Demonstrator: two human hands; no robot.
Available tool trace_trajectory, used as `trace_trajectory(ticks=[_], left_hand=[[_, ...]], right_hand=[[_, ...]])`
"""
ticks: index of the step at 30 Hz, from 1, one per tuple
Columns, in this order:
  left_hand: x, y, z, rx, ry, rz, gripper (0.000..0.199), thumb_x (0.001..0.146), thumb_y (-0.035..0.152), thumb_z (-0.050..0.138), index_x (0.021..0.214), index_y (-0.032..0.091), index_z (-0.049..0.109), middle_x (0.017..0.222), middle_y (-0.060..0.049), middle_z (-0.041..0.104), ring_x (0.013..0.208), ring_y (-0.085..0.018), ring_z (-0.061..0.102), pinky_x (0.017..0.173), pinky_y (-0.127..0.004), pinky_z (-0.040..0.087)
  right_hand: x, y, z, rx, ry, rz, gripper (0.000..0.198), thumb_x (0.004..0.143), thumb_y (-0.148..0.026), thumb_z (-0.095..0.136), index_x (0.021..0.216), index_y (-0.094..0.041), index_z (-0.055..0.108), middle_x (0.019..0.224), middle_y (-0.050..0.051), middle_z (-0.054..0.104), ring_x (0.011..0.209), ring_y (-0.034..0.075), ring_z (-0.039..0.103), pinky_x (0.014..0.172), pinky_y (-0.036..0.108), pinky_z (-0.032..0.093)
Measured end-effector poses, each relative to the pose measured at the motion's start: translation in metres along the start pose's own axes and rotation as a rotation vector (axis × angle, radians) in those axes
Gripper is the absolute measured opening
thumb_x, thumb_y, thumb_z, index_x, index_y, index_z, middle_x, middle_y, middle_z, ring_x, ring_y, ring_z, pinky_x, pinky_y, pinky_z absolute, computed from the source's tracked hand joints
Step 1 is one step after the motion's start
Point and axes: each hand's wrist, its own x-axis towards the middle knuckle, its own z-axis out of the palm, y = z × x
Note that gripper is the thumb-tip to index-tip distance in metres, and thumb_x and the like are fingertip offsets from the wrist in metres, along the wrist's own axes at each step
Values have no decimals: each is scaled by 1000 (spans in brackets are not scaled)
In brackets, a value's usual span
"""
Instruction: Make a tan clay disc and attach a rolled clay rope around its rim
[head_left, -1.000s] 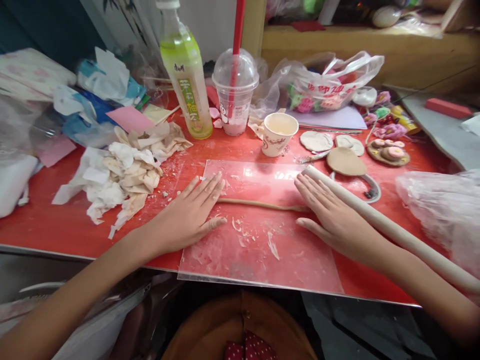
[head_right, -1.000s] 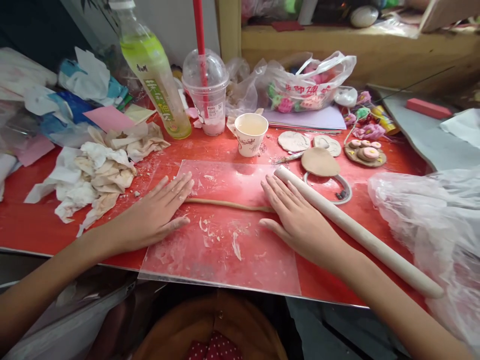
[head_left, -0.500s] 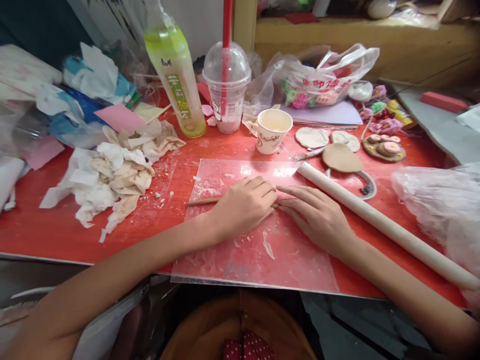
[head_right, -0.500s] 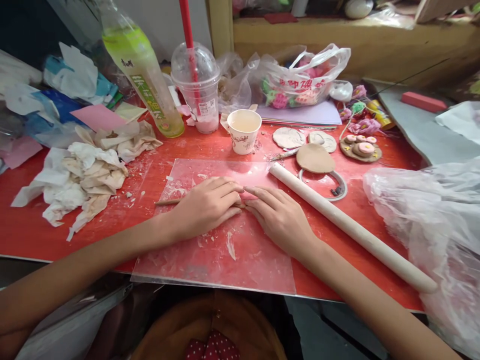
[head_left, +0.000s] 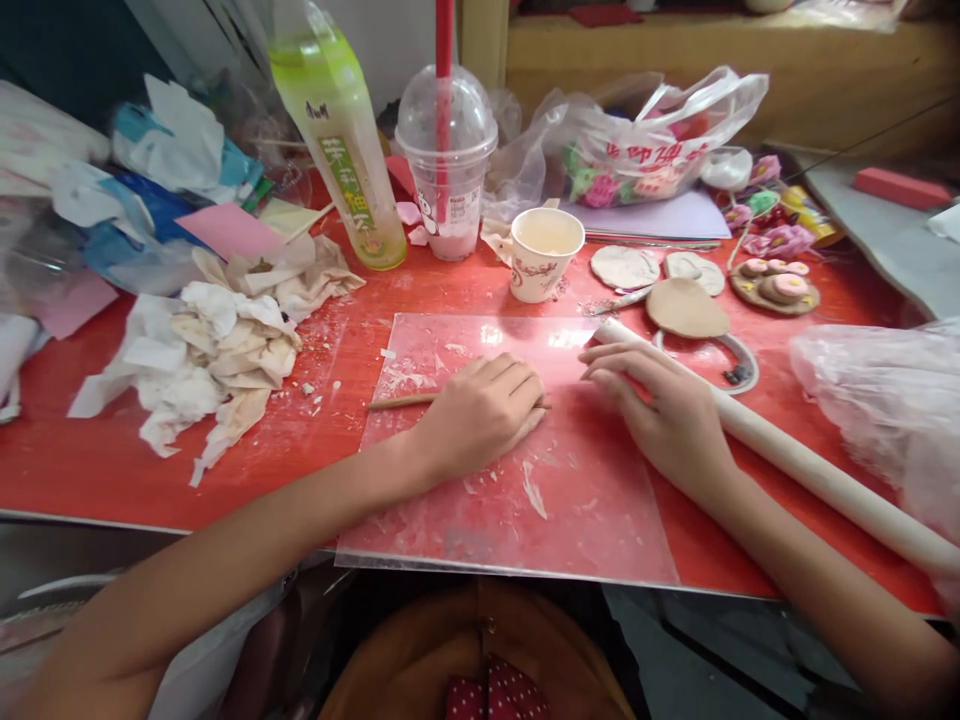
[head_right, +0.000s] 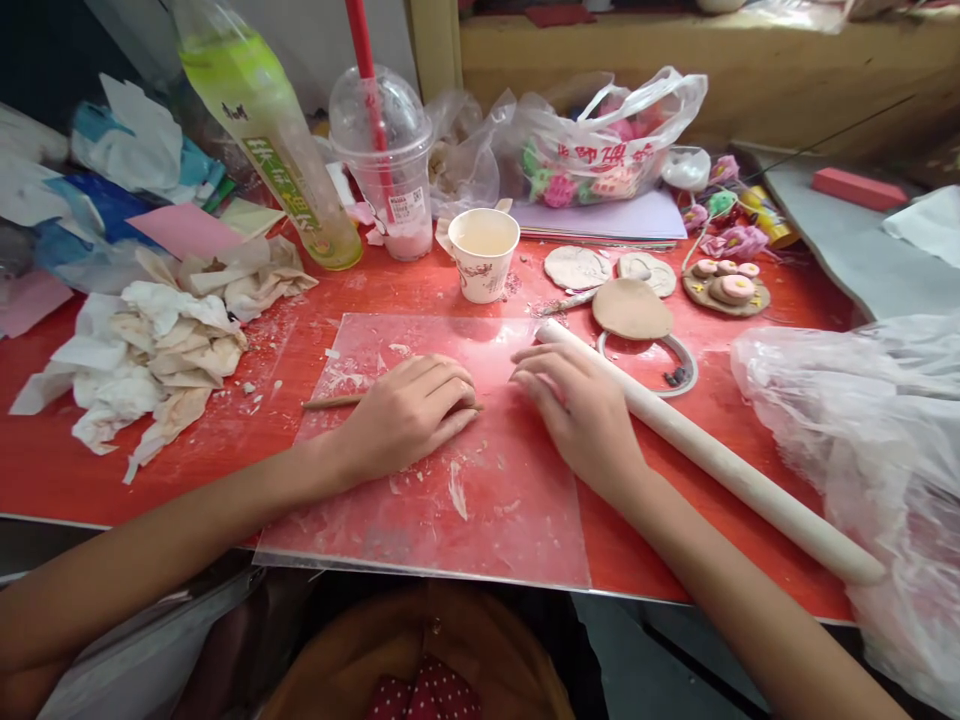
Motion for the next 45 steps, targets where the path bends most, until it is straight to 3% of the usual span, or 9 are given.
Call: trace_trajectory(ticks=[5,10,15,22,27,32,37,41,45], left_hand=[[3,-3,-5,14,6,0,31,94,35,42,99,10,59,101,-11,63,101,-21,55,88,-35,44],[-10,-21,-37,167,-111,-49,31,96,28,36,96,12,63,98,-10,66,97,-23,57,89,-40,43],[-62,-39,-65,202,-152,-280,31,95,32,37,103,15,62,105,-9,65,102,-24,56,91,-41,42],[-106,-47,-66,159,-163,-340,34,93,37,43,112,12,58,111,-11,60,107,-24,53,95,-41,42],[-102,-46,-69,147,-81,-342,28,92,34,46,100,12,61,105,-11,62,104,-24,55,95,-41,43],[-71,-25,-85,54,75,-289,45,90,41,50,124,11,48,122,-13,57,118,-23,50,103,-39,37],[-41,-8,-94,-260,-26,-321,36,89,40,52,117,17,55,97,-3,69,84,-16,65,73,-26,49],[-49,-16,-95,-296,69,-355,22,92,26,49,108,20,63,93,0,69,83,-11,64,73,-22,46],[-62,-22,-89,-269,118,-342,23,91,19,50,110,19,62,91,-1,65,82,-9,62,73,-20,46]], right_hand=[[-3,3,-6,155,142,182,17,93,-32,47,93,-23,61,86,3,67,68,17,63,68,34,52],[-3,3,-6,50,8,68,19,93,-30,46,104,-24,61,95,5,68,83,20,65,77,38,52],[0,9,-3,-117,-93,-99,14,92,-25,48,93,-21,62,96,8,66,94,22,62,84,39,50],[-2,19,2,-210,-121,-173,13,90,-27,53,95,-20,63,95,7,67,94,23,62,85,40,50],[-3,13,-2,-197,-58,-152,11,90,-23,53,91,-21,63,90,6,66,86,21,63,77,37,51],[13,-37,5,-92,11,-287,7,87,-19,59,93,-21,61,86,5,67,78,18,64,70,31,51],[35,-83,27,125,-51,-239,14,87,-20,59,100,-22,55,88,2,68,81,16,66,69,28,52],[38,-74,28,297,-85,-54,24,86,-24,60,108,-20,53,91,2,68,86,16,65,77,31,53],[30,-58,25,171,-236,-21,18,87,-27,59,102,-19,61,95,5,70,86,18,66,76,33,53]])
